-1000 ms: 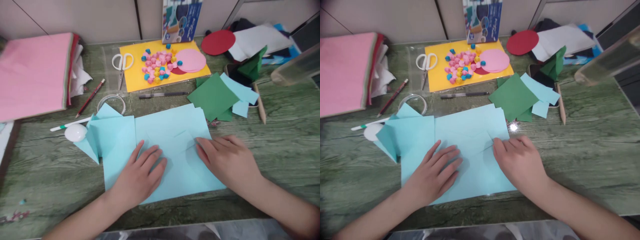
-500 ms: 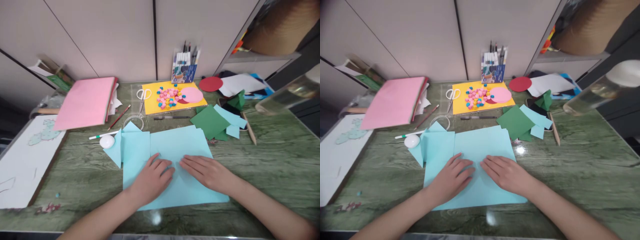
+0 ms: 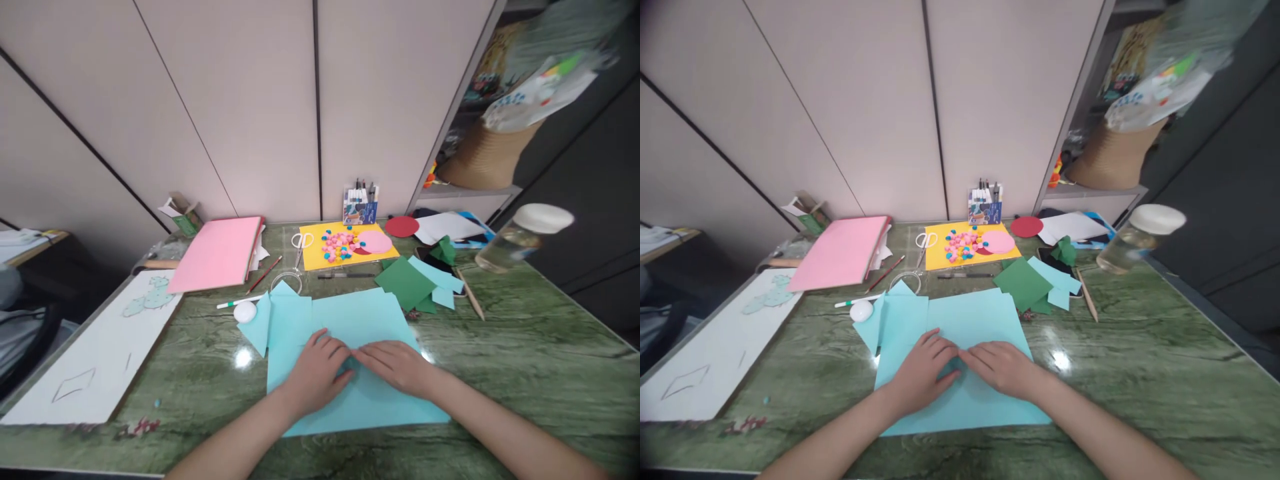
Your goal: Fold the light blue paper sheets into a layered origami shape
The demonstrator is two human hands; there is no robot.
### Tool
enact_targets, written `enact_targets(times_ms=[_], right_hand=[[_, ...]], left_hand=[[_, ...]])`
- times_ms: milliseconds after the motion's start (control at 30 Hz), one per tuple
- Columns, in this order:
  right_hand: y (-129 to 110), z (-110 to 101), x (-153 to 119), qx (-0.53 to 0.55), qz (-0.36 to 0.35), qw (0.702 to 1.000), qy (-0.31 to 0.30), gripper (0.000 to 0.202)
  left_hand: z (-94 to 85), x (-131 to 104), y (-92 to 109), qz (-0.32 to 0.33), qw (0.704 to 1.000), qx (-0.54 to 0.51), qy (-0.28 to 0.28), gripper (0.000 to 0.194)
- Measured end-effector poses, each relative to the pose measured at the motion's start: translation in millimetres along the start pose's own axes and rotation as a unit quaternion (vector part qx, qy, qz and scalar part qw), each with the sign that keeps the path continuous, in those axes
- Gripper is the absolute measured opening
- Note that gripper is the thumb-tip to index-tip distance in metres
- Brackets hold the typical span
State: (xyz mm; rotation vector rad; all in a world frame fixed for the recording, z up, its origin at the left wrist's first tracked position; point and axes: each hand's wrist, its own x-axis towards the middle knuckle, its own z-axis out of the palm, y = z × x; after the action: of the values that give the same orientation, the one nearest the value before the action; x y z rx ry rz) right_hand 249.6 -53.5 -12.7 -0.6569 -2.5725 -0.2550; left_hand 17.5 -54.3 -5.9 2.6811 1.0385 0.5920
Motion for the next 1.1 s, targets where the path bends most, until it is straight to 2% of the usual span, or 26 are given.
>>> enact_targets(times_ms=[67,167,267,367,567,667,767,900,1100], right_hand=[[0.1,3.6,1.4,0.017,0.011,1.0,0.02,0.033],[0.5,11.1,2.8,0.049,0.049,0.997,0.046,0.031],[-0.5,15.0,4.9,0.091,0.114,0.987,0.058,0.025],[-5.1,11.5,9.6,0.14,0.194,0.969,0.051,0.028],[-5.5,-7.3,32.3,0.242,0.307,0.92,-0.005,0.029],[10.9,-14.3,47.1,0.28,0.345,0.896,-0.021,0.03],[32.5,-15.2,57.1,0.318,0.369,0.873,-0.037,0.028],[48.6,-6.8,56.1,0.358,0.389,0.848,-0.037,0.029],[40.5,0.9,42.9,0.412,0.412,0.812,-0.02,0.031]], left_hand=[[2.6,1.8,0.6,-0.011,1.0,-0.008,0.026,0.009],[6.5,4.5,0.6,-0.026,0.997,-0.029,0.063,0.014],[7.9,6.1,0.7,-0.054,0.992,-0.057,0.096,0.014],[4.7,6.1,3.6,-0.092,0.985,-0.087,0.114,0.011],[-16.6,15.0,9.6,-0.168,0.969,-0.155,0.096,0.011],[-29.6,31.0,4.3,-0.183,0.964,-0.179,0.073,0.013],[-37.0,49.7,-5.9,-0.194,0.96,-0.195,0.055,0.029],[-33.3,62.6,-14.6,-0.21,0.953,-0.213,0.053,0.034],[-23.8,52.6,-9.3,-0.208,0.944,-0.249,0.058,0.017]])
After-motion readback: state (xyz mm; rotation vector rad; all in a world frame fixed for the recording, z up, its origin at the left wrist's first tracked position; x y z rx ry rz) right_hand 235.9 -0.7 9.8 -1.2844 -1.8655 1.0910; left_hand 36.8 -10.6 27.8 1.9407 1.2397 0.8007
